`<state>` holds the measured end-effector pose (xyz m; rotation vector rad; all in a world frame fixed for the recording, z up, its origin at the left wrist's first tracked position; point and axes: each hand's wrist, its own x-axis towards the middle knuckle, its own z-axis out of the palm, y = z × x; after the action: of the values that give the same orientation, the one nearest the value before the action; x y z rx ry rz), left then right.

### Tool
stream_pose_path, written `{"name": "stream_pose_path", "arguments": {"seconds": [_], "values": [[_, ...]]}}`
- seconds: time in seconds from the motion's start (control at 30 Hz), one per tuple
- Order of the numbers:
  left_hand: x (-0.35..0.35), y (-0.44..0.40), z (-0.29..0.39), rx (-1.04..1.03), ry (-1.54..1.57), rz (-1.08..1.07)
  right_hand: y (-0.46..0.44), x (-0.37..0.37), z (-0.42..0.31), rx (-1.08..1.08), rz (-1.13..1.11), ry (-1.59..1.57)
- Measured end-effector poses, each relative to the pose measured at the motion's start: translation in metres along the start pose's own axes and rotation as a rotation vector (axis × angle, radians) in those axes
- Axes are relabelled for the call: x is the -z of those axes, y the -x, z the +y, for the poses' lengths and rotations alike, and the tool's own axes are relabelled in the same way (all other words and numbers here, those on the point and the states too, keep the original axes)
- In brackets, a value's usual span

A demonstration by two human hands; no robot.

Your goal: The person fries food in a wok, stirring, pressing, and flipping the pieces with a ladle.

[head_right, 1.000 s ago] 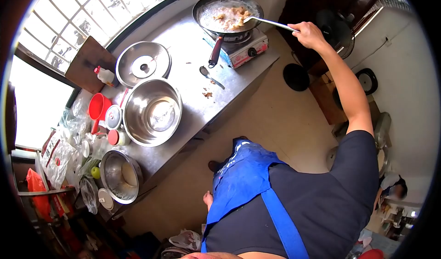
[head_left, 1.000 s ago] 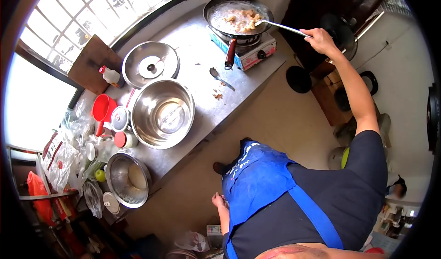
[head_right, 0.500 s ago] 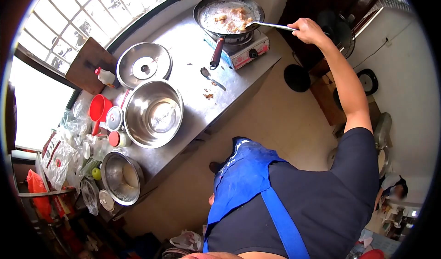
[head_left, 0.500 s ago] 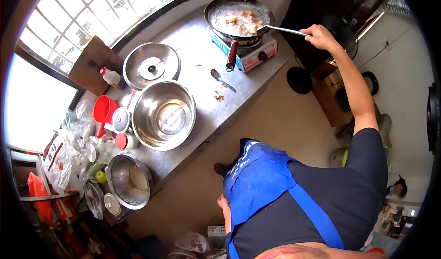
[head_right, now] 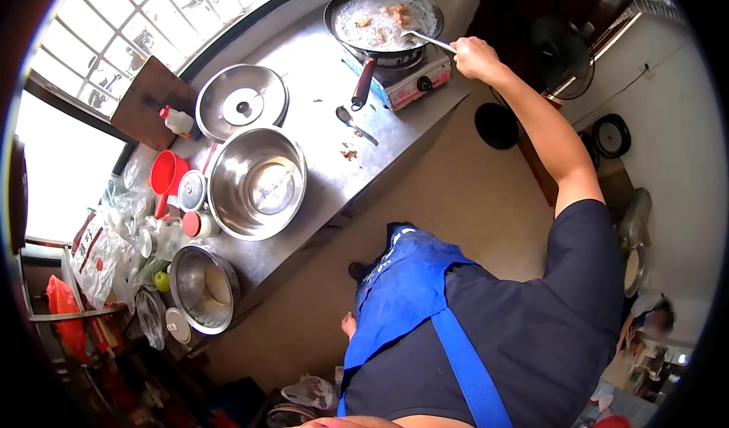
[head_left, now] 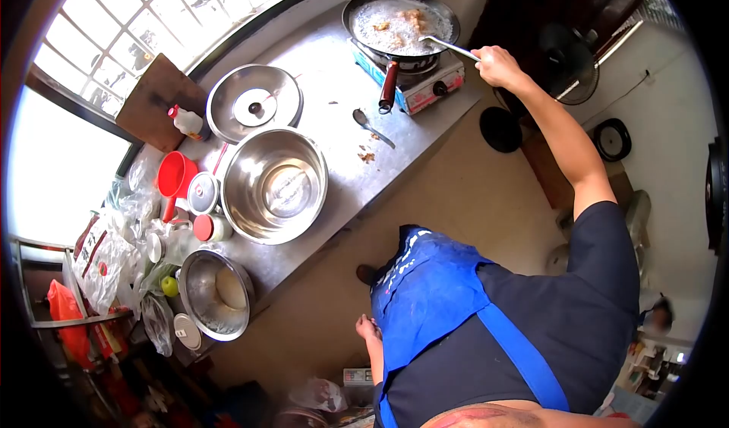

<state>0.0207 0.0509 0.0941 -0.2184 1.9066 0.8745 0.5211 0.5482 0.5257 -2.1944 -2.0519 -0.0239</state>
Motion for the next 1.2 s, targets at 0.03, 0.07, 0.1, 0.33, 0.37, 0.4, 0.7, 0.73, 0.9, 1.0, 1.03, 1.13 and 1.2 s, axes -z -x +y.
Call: {"name": "stream_pose_path", "arguments": {"seconds": [0.03,0.07,0.1,0.33,0.37,0.4,0.7,0.73,0.9,1.0,1.03,1.13,1.2], "values": [[0.001,0.002,0.0,-0.001,-0.004,-0.003,0.002,-0.004,0.001,-0.003,0.005,-0.003],[0.001,0.004,0.0,0.01,-0.048,0.003,-0.002,-0.019,0.017,0.082,0.062,0.042],[0.001,0.007,-0.001,0.021,-0.091,0.01,0.006,-0.002,0.004,0.079,0.061,0.044],[0.011,-0.022,-0.038,-0.142,-0.204,-0.004,0.031,0.04,-0.004,-0.127,-0.27,-0.061],[0.012,-0.028,-0.043,-0.171,-0.211,0.001,0.033,0.035,0.001,-0.045,-0.195,0.001],[0.012,-0.027,-0.042,-0.201,-0.22,0.005,0.037,0.036,0.0,0.036,-0.119,0.064],[0.019,-0.014,-0.003,-0.042,-0.04,-0.086,0.091,0.045,-0.054,0.313,0.659,-0.073],[0.021,-0.012,-0.002,-0.043,-0.042,-0.082,0.108,0.049,-0.075,0.37,0.662,-0.175],[0.008,0.003,0.007,-0.091,-0.122,0.045,0.192,-0.08,-0.103,0.38,0.037,-0.48],[0.009,0.004,0.004,-0.237,-0.215,0.146,0.241,-0.166,-0.09,0.224,-0.291,-0.49],[0.011,0.003,0.005,-0.235,-0.204,0.158,0.253,-0.189,-0.082,0.148,-0.333,-0.428],[0.016,0.003,0.003,-0.34,-0.426,0.302,0.288,-0.262,-0.057,-0.109,-0.391,-0.366],[0.02,0.002,0.001,-0.263,-0.448,0.344,0.308,-0.294,-0.05,-0.398,-0.568,-0.513]]}}
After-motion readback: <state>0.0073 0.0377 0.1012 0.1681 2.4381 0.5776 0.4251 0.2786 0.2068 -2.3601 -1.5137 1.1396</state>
